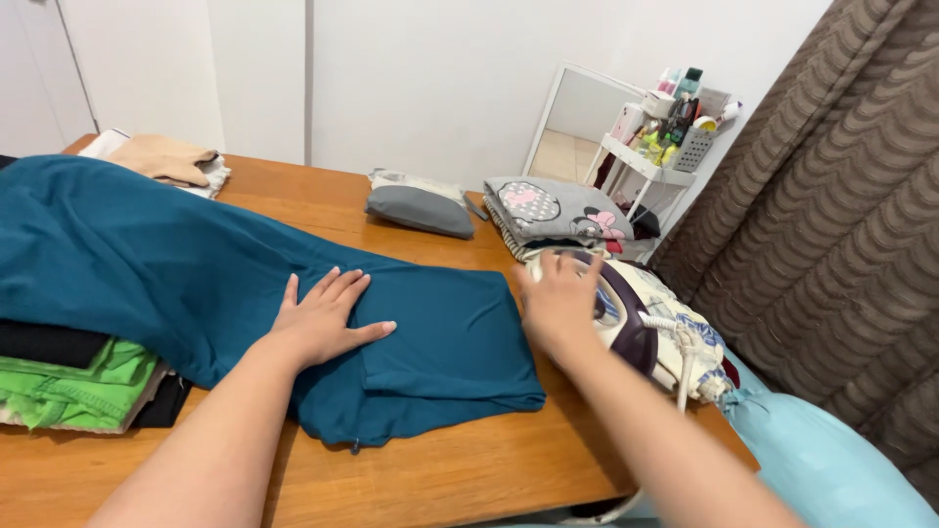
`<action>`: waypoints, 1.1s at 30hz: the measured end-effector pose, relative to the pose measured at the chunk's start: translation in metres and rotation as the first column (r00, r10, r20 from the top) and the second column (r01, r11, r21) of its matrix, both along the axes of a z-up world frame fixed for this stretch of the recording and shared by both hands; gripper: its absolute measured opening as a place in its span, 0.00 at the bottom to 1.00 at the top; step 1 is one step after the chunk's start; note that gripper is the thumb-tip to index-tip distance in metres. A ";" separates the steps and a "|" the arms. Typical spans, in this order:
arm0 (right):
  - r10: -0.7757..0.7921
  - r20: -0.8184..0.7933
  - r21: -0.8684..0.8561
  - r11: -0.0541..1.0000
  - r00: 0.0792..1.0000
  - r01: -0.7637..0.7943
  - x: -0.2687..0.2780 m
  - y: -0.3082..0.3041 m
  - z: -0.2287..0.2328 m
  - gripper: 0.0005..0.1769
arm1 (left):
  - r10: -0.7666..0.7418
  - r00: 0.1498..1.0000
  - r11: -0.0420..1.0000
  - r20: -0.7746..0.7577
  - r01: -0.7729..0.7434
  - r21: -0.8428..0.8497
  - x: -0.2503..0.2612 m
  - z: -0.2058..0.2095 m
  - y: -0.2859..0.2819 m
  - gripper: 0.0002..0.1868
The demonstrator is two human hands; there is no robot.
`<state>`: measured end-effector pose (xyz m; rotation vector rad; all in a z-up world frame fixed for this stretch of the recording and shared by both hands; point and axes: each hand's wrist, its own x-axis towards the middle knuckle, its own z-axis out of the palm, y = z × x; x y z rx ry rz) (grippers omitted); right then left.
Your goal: Ironing and folding a blue garment on a wooden table.
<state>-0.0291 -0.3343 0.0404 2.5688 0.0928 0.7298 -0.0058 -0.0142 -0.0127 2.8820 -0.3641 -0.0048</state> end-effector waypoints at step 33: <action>0.333 -0.007 0.999 0.032 0.943 -0.004 0.018 -0.075 0.089 0.34 | -0.169 0.968 0.986 0.184 0.165 0.039 -0.036 0.025 -0.017 0.47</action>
